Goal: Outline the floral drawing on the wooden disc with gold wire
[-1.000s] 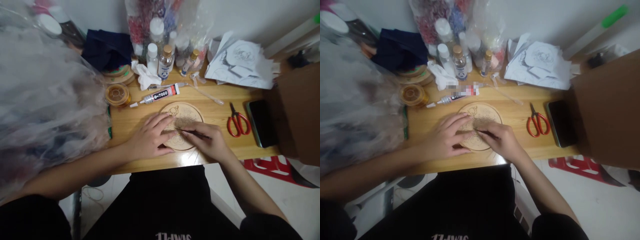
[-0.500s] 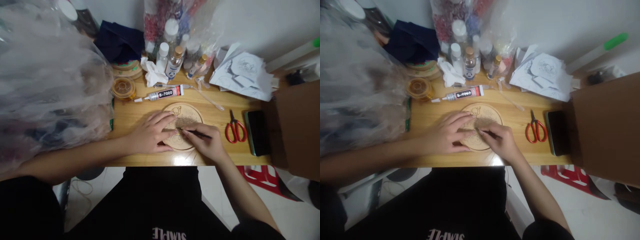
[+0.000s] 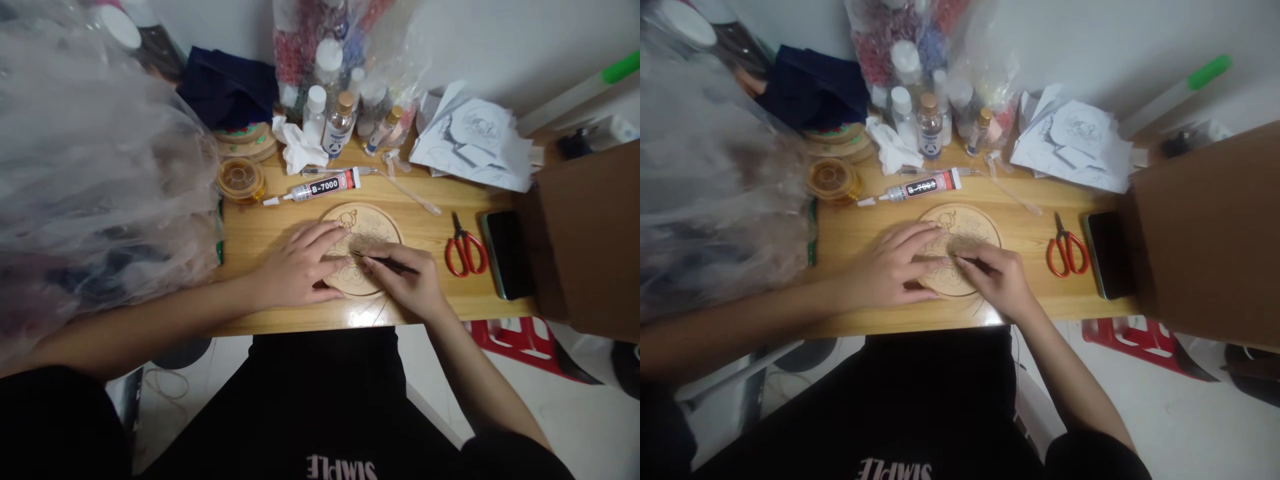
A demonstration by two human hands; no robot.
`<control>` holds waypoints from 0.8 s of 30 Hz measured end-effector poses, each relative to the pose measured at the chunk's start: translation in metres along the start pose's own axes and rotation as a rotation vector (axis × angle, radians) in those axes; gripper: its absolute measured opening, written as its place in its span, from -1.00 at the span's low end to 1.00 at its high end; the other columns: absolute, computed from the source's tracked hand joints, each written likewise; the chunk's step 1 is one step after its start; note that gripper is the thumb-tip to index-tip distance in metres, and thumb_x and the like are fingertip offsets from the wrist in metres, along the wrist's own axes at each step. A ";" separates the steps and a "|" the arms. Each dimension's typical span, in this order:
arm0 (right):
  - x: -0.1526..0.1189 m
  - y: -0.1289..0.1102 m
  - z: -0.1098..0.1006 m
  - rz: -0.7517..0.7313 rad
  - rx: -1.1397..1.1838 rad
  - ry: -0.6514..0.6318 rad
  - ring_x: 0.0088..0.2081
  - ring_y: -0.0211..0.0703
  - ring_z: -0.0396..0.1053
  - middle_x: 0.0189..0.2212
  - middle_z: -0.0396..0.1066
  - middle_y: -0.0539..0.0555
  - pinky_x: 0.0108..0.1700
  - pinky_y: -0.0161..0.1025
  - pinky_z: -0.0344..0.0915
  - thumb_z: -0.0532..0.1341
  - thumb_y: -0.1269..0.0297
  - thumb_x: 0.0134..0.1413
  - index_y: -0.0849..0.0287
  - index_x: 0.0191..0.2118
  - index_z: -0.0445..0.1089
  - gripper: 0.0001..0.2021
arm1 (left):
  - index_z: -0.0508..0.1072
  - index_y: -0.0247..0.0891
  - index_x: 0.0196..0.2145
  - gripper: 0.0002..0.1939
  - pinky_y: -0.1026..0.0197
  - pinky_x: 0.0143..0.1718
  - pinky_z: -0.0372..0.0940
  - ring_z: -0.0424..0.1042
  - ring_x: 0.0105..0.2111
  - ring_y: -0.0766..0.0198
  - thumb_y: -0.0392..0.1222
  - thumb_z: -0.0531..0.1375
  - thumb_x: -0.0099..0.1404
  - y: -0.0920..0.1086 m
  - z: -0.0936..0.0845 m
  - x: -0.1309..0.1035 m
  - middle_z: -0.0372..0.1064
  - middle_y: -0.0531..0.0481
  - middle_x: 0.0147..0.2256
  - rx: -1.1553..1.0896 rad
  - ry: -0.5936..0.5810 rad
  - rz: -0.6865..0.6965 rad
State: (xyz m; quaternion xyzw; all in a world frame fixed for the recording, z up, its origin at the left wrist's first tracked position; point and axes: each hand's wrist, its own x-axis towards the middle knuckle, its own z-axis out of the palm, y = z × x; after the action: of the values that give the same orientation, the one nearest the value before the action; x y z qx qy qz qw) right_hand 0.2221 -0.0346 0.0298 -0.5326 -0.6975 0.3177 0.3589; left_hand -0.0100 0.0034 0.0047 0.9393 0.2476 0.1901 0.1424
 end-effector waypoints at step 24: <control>-0.002 -0.003 0.001 0.013 -0.014 0.048 -0.36 -0.22 0.57 -0.35 0.63 0.06 -0.33 -0.33 0.50 0.33 0.37 0.09 0.15 -0.26 0.59 -0.91 | 0.52 -0.19 0.07 -0.48 -0.17 0.26 0.12 0.14 0.31 -0.11 0.23 0.17 0.36 -0.001 0.003 -0.001 0.19 -0.30 0.27 0.010 0.003 -0.001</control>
State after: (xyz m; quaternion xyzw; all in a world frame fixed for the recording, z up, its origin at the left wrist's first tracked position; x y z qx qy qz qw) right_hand 0.2201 -0.0374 0.0309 -0.5469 -0.6876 0.3023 0.3697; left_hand -0.0102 0.0032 0.0017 0.9396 0.2491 0.1904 0.1374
